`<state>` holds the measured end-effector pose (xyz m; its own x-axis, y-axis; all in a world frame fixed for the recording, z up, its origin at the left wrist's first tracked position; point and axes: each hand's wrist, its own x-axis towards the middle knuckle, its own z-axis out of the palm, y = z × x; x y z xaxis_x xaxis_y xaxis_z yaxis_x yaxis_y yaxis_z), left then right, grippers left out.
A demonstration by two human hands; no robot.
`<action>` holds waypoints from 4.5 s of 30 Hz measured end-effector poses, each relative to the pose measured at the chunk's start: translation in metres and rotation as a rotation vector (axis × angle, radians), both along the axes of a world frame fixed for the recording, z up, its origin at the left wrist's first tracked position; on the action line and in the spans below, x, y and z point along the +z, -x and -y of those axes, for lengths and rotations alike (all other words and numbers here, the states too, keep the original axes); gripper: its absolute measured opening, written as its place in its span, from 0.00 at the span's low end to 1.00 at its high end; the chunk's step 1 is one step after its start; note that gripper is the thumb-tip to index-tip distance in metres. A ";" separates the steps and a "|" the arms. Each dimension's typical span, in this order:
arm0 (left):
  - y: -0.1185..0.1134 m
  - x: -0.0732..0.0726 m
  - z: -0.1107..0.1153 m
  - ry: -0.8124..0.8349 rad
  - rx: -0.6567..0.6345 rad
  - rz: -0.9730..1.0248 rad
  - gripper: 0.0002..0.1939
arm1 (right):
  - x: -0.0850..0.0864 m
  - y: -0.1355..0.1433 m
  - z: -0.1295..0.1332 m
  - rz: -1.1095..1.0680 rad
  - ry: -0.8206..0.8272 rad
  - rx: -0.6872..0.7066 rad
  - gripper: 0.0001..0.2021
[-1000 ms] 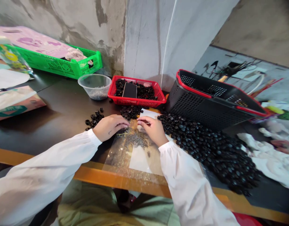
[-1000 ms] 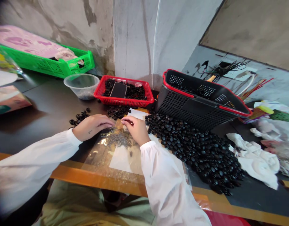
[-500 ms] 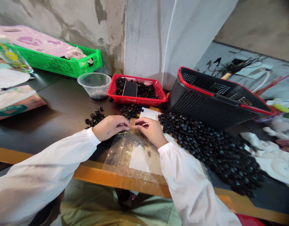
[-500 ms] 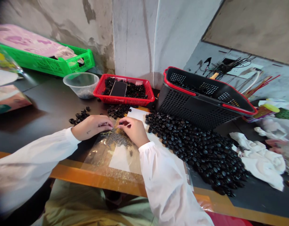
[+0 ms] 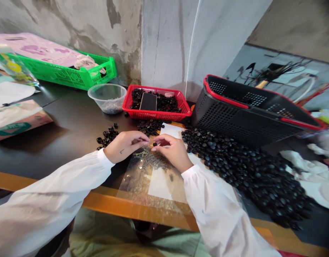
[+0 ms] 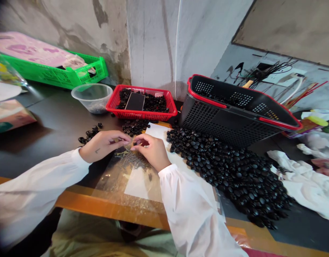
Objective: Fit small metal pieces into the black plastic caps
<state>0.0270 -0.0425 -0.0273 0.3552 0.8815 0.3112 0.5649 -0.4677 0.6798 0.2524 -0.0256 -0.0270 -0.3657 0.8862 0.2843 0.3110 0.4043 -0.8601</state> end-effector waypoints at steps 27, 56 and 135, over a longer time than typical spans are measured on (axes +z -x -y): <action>-0.016 0.009 0.013 0.194 0.028 0.572 0.09 | 0.005 0.006 0.010 -0.278 0.156 -0.019 0.09; -0.009 0.014 0.007 -0.367 -0.029 0.272 0.09 | 0.006 0.013 0.016 -0.493 0.380 0.092 0.13; -0.013 0.005 0.014 0.037 0.025 0.609 0.13 | 0.014 0.021 0.033 -0.437 0.162 -0.010 0.07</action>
